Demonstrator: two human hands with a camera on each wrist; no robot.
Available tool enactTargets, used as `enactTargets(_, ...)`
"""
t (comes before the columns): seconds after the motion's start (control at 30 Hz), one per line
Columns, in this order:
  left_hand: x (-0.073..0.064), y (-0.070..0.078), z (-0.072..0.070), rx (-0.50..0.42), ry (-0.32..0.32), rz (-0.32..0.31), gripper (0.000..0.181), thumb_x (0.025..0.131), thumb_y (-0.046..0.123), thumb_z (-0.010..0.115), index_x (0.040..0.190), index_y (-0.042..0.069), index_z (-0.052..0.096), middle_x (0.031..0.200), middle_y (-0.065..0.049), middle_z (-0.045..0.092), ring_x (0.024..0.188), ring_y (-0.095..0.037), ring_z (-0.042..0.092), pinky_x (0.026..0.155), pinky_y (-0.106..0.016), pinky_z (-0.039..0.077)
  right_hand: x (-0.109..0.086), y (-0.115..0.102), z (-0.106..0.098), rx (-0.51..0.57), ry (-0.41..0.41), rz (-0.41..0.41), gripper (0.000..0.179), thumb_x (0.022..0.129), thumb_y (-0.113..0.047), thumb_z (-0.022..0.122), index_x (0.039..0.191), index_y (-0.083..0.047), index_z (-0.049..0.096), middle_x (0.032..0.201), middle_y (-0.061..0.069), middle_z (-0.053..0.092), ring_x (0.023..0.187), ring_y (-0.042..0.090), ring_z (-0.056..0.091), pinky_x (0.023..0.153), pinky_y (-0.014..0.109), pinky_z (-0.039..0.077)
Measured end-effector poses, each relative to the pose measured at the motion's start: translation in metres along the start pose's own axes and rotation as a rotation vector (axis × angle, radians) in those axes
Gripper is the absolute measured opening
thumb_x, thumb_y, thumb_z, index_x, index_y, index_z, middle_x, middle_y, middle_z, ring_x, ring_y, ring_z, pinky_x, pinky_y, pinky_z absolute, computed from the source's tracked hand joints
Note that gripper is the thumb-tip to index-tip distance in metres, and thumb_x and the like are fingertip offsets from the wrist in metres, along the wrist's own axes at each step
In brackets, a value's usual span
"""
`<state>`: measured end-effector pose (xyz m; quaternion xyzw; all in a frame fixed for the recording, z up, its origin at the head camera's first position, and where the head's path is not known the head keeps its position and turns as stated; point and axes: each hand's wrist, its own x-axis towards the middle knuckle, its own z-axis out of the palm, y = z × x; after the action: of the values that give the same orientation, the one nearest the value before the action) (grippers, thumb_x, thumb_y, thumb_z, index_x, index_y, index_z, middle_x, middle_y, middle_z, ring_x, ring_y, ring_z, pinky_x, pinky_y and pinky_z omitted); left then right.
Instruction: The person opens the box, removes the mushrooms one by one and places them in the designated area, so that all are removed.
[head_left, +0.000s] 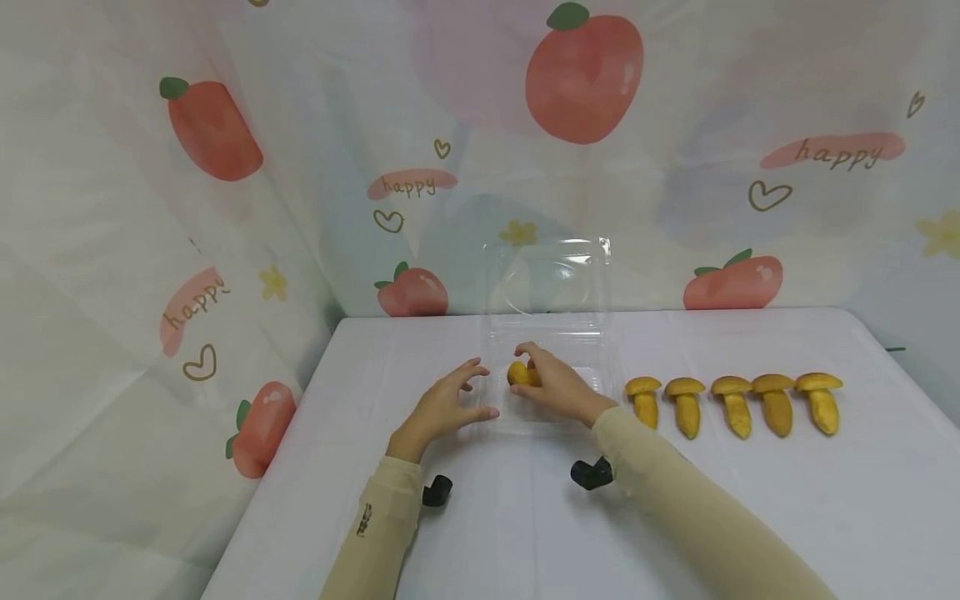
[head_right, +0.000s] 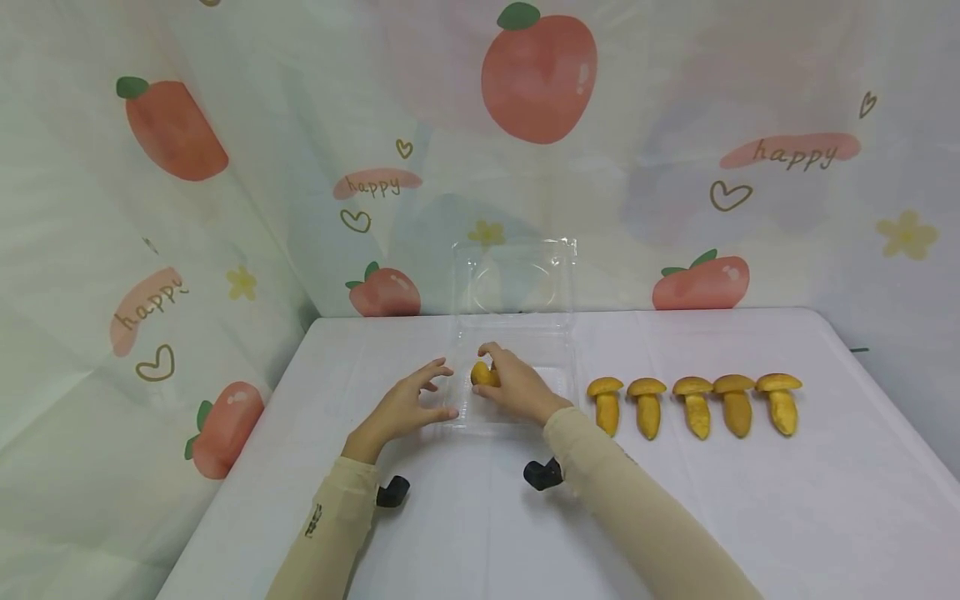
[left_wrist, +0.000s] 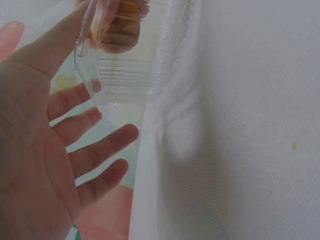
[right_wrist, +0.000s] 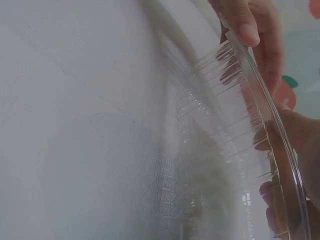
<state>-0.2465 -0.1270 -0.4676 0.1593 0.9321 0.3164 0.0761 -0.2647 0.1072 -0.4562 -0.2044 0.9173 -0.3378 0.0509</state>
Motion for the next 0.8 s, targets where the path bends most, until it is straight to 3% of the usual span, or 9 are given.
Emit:
enactTargets(0.07,0.0,0.0,0.0,0.002,0.001,-0.001,0.074,0.081,0.05,0.082,0.145,0.025,0.053,0.166,0.006,0.034,0.129,-0.025,0.059,0.106,-0.053,0.05,-0.001,0.0,-0.002,-0.004,0.007,-0.02,0.059,0.097,-0.026,0.069,0.147,-0.012,0.043,0.133,0.018,0.061,0.114,0.033,0.061,0.105,0.054,0.051)
enactTargets(0.2,0.0,-0.001,0.0,0.007,0.002,-0.002,0.074,0.081,0.052,0.081,0.145,0.028,0.053,0.166,0.008,0.034,0.129,-0.023,0.059,0.106,-0.052,0.05,-0.004,0.003,-0.007,-0.014,0.026,-0.058,0.054,0.101,-0.022,0.062,0.152,-0.015,0.044,0.144,0.016,0.058,0.121,0.035,0.059,0.106,0.056,0.048)
enactTargets(0.57,0.001,-0.001,0.002,0.005,0.009,-0.021,0.074,0.081,0.051,0.082,0.145,0.028,0.053,0.165,0.009,0.035,0.129,-0.023,0.059,0.106,-0.054,0.05,-0.015,0.002,-0.025,0.078,0.029,-0.088,0.051,0.104,-0.013,0.053,0.153,-0.006,0.039,0.145,0.023,0.054,0.126,0.04,0.055,0.11,0.06,0.044)
enactTargets(0.8,0.0,0.0,0.001,0.006,0.012,-0.007,0.072,0.081,0.048,0.083,0.144,0.026,0.054,0.165,0.008,0.035,0.129,-0.024,0.059,0.107,-0.054,0.049,-0.027,0.0,-0.036,0.089,0.007,-0.09,0.053,0.104,-0.013,0.054,0.154,-0.008,0.037,0.146,0.021,0.052,0.127,0.037,0.055,0.111,0.058,0.045)
